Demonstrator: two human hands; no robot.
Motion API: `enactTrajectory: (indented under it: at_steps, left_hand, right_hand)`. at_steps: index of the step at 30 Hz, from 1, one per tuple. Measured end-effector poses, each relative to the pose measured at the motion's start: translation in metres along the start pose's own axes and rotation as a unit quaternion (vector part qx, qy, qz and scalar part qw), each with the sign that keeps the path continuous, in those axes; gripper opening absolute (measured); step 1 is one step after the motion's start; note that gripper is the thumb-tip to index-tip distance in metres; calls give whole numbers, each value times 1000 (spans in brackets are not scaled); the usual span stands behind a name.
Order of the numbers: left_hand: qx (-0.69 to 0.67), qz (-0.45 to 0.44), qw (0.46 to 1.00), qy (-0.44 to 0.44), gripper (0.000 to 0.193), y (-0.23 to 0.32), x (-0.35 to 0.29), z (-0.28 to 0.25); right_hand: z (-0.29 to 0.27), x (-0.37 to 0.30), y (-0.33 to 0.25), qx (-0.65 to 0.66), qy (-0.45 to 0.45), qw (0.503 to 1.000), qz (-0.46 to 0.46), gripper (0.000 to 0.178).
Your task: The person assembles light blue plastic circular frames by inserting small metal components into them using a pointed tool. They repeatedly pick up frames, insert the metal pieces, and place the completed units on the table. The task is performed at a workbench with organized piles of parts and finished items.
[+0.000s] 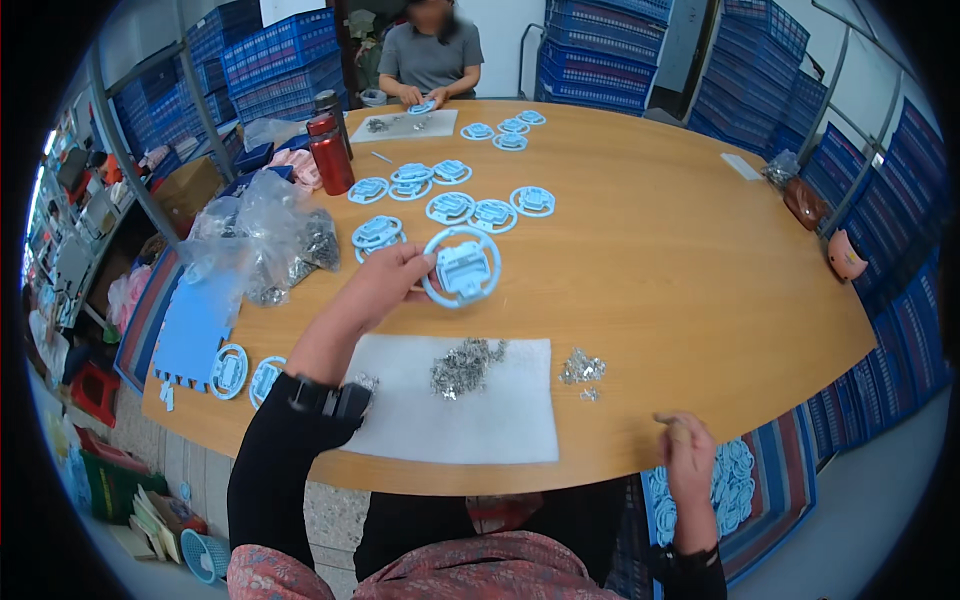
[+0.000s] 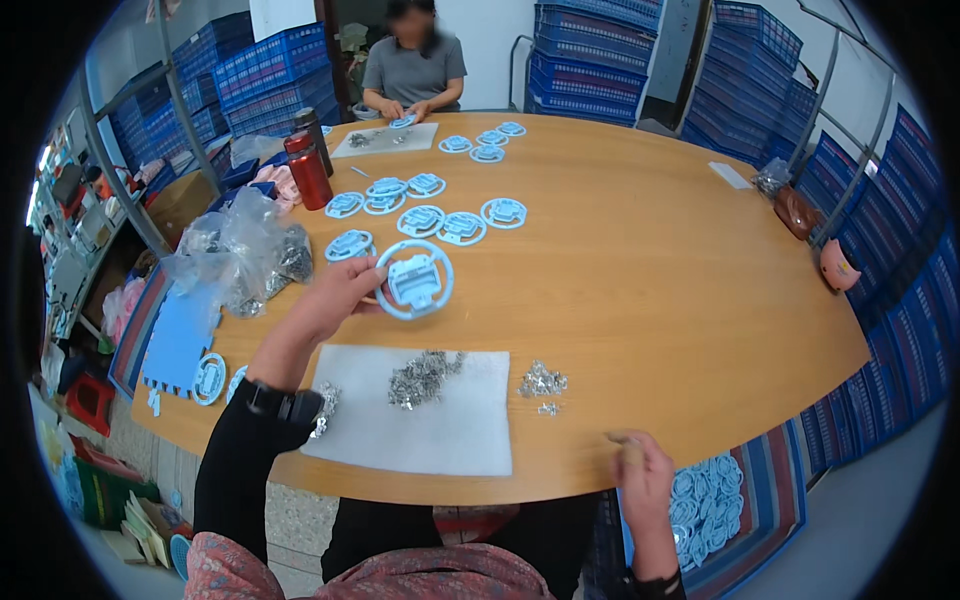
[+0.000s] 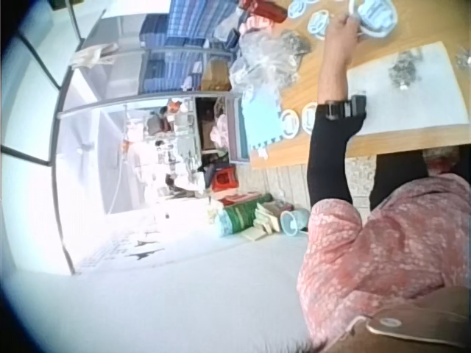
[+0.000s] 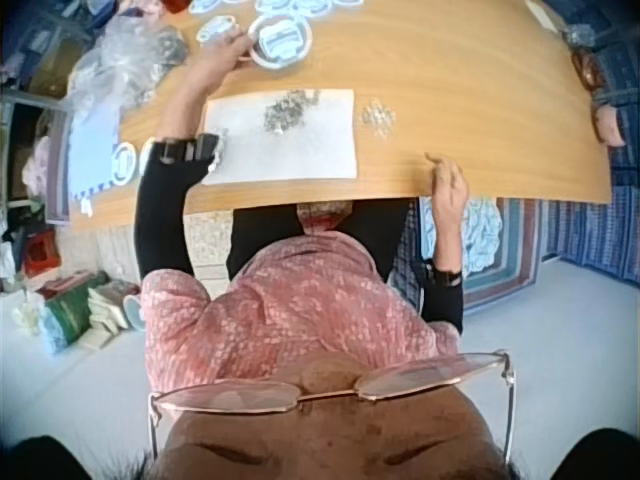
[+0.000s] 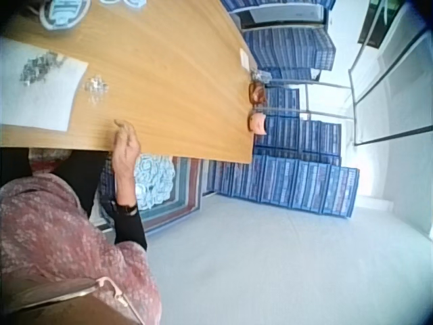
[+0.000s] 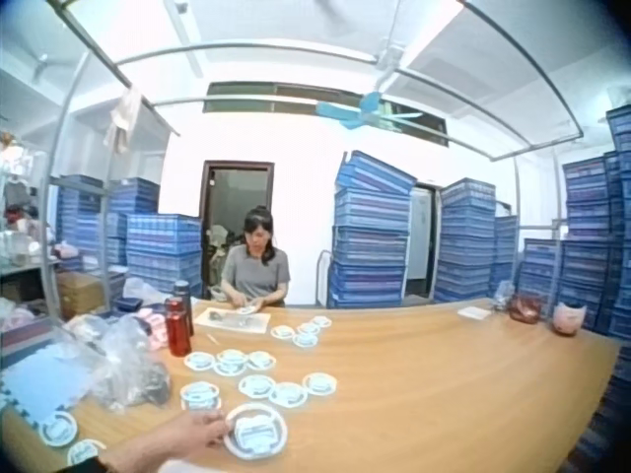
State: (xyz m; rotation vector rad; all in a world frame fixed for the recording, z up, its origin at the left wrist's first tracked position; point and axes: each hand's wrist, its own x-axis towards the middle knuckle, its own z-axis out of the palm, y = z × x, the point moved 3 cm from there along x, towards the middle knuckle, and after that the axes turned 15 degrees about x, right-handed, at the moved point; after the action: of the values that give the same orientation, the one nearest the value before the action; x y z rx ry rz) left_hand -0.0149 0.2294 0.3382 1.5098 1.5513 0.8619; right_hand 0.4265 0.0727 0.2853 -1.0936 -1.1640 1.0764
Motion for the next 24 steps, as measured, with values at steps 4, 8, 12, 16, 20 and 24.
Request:
enactTrajectory:
  at_steps: [4, 8, 12, 16, 20, 24]
  left_hand:
    - [-145, -11, 981, -129, 36, 9, -57, 33]
    - [-197, -28, 962, -187, 38, 1, -103, 61]
    - [-224, -45, 952, -202, 38, -14, -135, 82]
    - [-284, -53, 938, -190, 38, -33, -166, 107]
    - [-246, -60, 950, -182, 36, -47, -173, 118]
    - [-138, -15, 961, -241, 31, -23, -166, 126]
  right_hand:
    - [62, 17, -11, 13, -81, 997, 11, 19]
    - [105, 16, -13, 130, -136, 979, 78, 29]
    - [115, 3, 4, 173, -195, 949, 177, 28]
    - [104, -21, 20, 155, -205, 930, 262, 15]
    - [98, -33, 29, 109, -273, 923, 248, 20]
    - [107, -24, 21, 54, -317, 916, 239, 22]
